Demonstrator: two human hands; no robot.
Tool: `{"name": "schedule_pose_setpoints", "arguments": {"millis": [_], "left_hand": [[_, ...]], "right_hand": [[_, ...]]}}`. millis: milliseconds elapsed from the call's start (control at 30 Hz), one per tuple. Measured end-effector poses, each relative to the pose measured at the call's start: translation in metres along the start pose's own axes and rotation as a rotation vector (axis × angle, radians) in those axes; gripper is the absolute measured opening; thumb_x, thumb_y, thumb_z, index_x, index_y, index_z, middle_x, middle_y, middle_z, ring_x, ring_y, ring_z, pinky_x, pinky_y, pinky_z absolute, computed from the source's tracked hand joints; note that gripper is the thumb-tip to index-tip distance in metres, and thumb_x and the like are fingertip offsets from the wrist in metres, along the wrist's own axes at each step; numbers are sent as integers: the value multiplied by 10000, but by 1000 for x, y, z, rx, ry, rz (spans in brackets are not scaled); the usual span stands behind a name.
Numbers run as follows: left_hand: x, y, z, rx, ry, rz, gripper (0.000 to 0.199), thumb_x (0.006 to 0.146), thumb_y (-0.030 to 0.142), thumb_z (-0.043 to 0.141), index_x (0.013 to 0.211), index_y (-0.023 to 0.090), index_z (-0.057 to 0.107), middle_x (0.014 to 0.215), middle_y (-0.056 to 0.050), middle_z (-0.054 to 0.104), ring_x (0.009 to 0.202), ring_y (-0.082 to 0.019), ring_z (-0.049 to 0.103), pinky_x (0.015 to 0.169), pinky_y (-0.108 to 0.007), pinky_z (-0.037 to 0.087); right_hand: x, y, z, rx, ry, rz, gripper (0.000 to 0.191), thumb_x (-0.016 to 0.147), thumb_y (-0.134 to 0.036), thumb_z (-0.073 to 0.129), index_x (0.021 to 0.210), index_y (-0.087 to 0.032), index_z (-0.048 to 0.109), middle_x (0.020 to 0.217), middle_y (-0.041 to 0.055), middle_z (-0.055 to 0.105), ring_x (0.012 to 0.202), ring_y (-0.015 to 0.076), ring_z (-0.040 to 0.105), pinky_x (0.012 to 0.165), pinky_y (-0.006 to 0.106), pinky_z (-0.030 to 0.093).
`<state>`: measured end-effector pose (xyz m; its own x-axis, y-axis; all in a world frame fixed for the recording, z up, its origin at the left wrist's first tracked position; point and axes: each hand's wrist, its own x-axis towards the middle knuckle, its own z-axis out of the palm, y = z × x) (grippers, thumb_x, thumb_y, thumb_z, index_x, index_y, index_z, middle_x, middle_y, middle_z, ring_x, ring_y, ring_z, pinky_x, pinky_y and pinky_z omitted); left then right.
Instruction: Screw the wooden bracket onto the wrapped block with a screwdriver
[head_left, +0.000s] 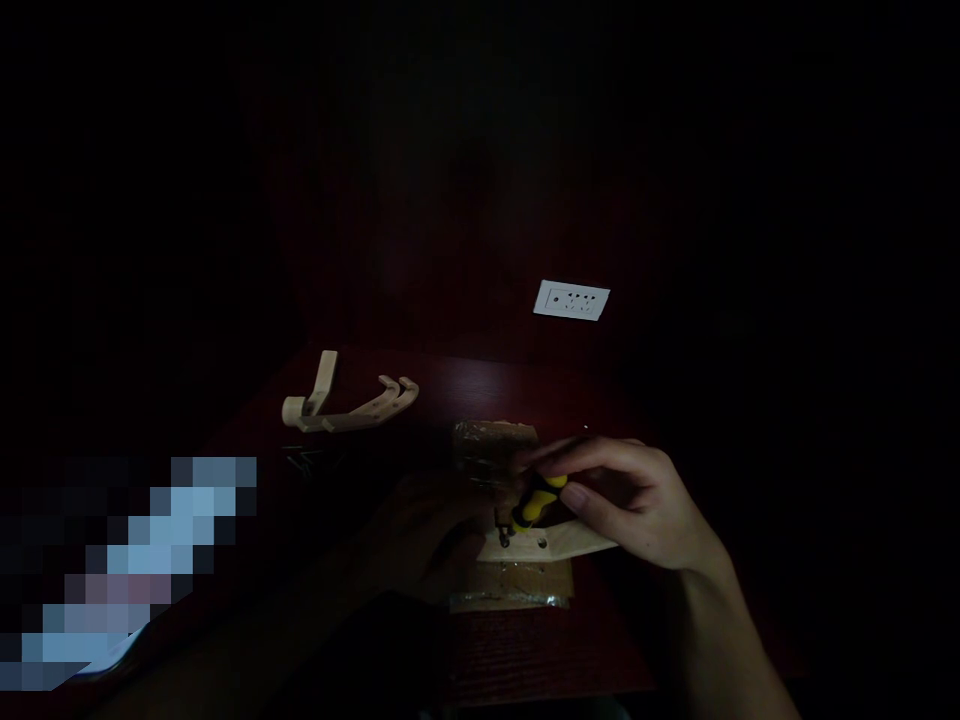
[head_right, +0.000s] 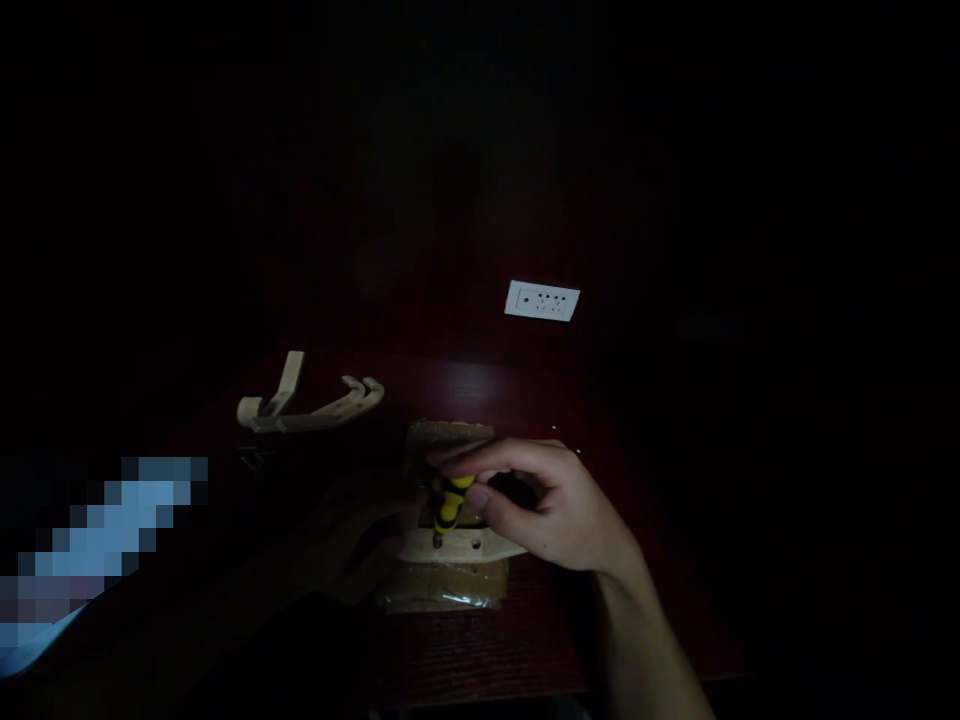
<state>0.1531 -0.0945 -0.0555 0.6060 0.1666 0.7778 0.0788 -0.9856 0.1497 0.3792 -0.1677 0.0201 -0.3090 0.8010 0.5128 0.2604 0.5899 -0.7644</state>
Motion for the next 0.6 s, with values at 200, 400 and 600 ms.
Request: {"name": "schedule_pose_setpoints", "arguments": {"millis": [200,400,600], "left_hand": [[-2,-2,0,54,-3,26,364,800,179,462,1155,183,545,1000,-54,706,946,-177,657,824,-335,564],[2,-3,1,30,7,35,336,811,181,452,1133,182,545,1010,-56,702,932,-173,660,786,-342,579],[2,-4,2,7,-1,65,406,803,175,456,1205,178,516,1080,-69,683,995,-176,641,818,-335,570]], "right_hand": [[-3,3,0,-50,14,15,233,794,-190,671,1026,-207,686,1011,86,702,912,198,664,754,306,548],[1,4,4,5,18,-57,202,808,-146,645,999,-203,680,983,80,696,914,188,653,767,322,545],[-1,3,4,73,-41,-29,201,873,-174,561,1050,-188,655,1103,116,665,1005,209,630,827,368,529]]}}
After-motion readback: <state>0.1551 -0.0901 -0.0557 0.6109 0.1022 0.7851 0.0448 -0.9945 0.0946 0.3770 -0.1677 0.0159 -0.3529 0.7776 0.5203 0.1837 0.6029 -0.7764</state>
